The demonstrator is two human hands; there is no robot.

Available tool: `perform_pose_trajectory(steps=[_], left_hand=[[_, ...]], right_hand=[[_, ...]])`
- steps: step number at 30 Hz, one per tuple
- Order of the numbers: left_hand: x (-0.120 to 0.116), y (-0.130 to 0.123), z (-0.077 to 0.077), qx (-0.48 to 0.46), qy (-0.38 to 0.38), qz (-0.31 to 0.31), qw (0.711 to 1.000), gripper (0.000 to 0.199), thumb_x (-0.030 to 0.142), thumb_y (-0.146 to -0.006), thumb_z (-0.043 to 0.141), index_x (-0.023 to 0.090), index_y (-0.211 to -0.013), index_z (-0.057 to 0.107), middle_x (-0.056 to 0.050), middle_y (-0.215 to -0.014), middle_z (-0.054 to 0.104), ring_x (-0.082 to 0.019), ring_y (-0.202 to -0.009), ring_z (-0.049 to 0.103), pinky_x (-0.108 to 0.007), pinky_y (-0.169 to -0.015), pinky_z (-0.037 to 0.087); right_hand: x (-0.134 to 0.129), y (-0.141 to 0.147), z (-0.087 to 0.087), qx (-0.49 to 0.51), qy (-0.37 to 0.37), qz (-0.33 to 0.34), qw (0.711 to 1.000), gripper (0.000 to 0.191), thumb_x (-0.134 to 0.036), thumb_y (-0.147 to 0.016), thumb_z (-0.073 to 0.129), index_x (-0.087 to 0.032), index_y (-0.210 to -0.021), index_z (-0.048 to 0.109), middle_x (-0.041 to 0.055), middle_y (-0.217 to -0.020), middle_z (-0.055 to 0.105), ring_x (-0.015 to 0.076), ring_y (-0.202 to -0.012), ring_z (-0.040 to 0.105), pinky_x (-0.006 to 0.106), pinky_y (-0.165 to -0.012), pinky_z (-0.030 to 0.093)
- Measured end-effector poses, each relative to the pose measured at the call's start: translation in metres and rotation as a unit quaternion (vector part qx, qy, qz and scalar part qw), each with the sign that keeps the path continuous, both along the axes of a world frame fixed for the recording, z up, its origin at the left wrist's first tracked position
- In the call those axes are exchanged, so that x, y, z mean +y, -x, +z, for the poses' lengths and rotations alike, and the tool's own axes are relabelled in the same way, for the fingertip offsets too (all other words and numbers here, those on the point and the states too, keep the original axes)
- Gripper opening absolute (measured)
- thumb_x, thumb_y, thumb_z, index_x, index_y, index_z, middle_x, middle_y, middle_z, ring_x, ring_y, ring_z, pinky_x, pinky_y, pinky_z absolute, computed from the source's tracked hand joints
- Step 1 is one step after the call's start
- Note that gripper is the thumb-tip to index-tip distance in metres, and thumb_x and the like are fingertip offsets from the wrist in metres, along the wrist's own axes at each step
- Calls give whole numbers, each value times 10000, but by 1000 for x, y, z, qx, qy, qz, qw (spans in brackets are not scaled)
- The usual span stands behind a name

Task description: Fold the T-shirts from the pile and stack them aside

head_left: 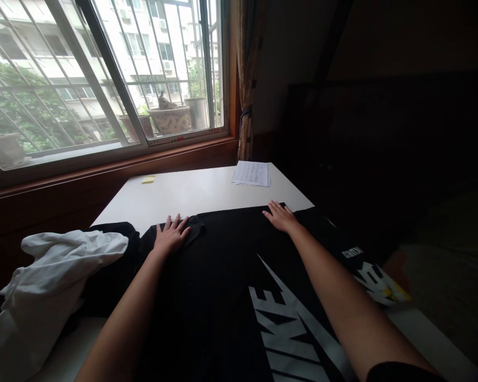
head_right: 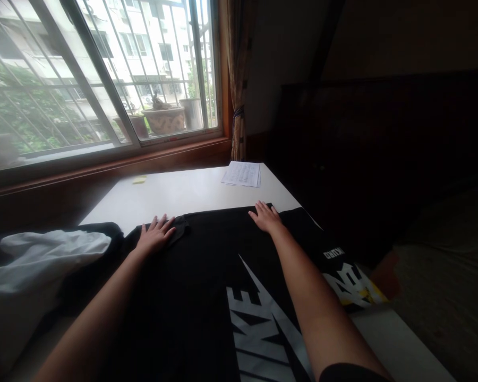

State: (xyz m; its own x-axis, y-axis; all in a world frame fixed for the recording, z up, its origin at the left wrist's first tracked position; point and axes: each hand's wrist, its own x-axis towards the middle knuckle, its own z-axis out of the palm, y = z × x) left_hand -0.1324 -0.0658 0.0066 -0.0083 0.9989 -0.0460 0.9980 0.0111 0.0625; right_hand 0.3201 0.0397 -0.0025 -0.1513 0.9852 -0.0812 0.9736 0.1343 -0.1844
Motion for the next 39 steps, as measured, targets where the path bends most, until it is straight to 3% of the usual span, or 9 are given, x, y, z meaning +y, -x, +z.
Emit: perform_pose_trajectory(steps=[8,19,26,31,34,37,39], left_hand=[[0,-1,0,1,2,2,1000,672,682,-999,150,404,-1610,146,21,-1706,56,-358,-1564,15,-735,-1173,110],[0,0,1,9,3,7,1000,673,693,-991,145,423,-1607,139,32,-1705,68,-352,-1566,36,-723,-1179,114],[-1,-1,3,-2,4,9,1000,685,697,-988,138,409,-1610,149,29,-1706,70,-340,-1568,24,-715,-1187,97],[0,-1,3,-2,3,8,1000,684,690,-991,158,404,-1611,150,21,-1706,74,-349,-1566,32,-715,-1185,102],[-1,-1,2,-3,0,8,1000,675,680,-995,166,403,-1611,150,15,-1706,78,-351,-1566,40,-715,-1183,103],[-1,-1,2,-3,-3,7,1000,677,676,-996,169,395,-1612,152,15,-1706,71,-352,-1565,37,-710,-1186,100],[-1,-1,1,-1,-4,5,1000,680,677,-996,165,392,-1614,146,12,-1707,69,-353,-1566,27,-709,-1186,103]], right_hand=[[0,1,0,-6,5,-6,1000,827,-669,-985,140,-156,-1633,167,36,-1707,76,202,-1569,53,451,-1264,46],[16,2,-7,-6,5,-78,997,832,-658,-982,148,-132,-1626,193,71,-1707,73,250,-1569,49,513,-1254,64],[15,-15,-4,9,-37,-93,995,687,-460,-1025,149,-110,-1607,250,97,-1694,164,240,-1558,140,498,-1256,89],[-7,-35,4,28,-97,-66,993,657,-406,-1032,136,-105,-1607,236,100,-1693,167,222,-1562,121,462,-1263,109],[-35,-44,5,40,-128,2,991,660,-474,-1034,175,-156,-1605,270,74,-1688,196,219,-1559,142,452,-1266,115],[-68,-57,0,32,-90,69,993,684,-556,-1025,208,-207,-1610,276,40,-1684,209,226,-1554,168,458,-1265,124],[-85,-71,-6,23,-55,70,996,692,-575,-1019,222,-223,-1614,266,36,-1683,206,236,-1552,174,480,-1261,136]])
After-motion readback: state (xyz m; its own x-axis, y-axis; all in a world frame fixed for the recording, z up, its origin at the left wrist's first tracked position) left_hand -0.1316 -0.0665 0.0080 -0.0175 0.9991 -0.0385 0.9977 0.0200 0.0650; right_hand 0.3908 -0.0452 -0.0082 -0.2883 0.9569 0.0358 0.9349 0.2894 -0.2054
